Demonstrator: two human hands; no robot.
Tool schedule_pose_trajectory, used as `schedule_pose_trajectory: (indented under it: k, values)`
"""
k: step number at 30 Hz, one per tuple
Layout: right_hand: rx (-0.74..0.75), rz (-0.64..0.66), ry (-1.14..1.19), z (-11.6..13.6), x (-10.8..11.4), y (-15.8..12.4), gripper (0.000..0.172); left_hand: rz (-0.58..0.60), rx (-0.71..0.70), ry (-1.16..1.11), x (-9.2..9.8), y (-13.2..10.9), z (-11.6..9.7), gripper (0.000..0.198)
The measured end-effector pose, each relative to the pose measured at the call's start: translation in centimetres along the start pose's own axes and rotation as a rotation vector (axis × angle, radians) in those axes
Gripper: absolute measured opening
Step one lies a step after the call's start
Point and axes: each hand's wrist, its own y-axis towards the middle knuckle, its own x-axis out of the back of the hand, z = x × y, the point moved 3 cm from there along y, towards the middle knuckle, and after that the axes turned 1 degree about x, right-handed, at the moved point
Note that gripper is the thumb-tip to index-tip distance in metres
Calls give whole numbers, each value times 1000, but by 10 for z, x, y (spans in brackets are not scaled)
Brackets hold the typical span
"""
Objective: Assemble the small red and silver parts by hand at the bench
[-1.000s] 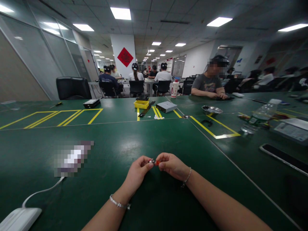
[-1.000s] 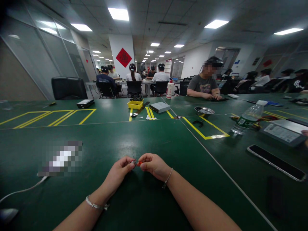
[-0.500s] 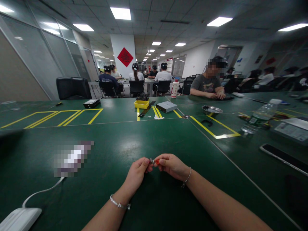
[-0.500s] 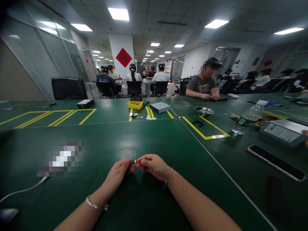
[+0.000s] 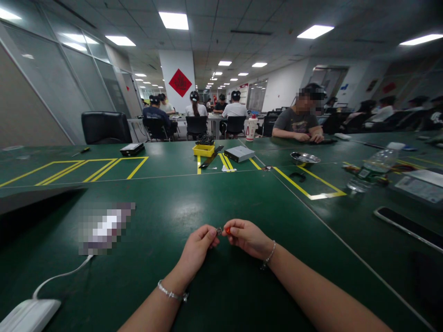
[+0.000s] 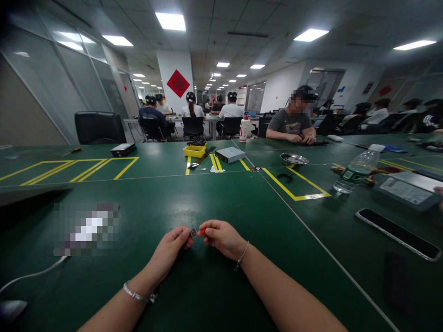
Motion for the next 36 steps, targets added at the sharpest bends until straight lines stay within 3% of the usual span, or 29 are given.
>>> schedule_pose_trajectory:
  k: [9,17,26,36]
  values:
    - [8,-2,13,0,1,0,20,-27,63,-135,-1,0,-1,14]
    - [17,8,5,1,1,0,20,28,75,-142,-4,-1,2,14]
    - [29,15,6,4,-3,-3,20,2,-95,16,0,0,4,12]
    - [14,5,3,4,-2,-3,23,-19,-4,-41,-1,2,5,13]
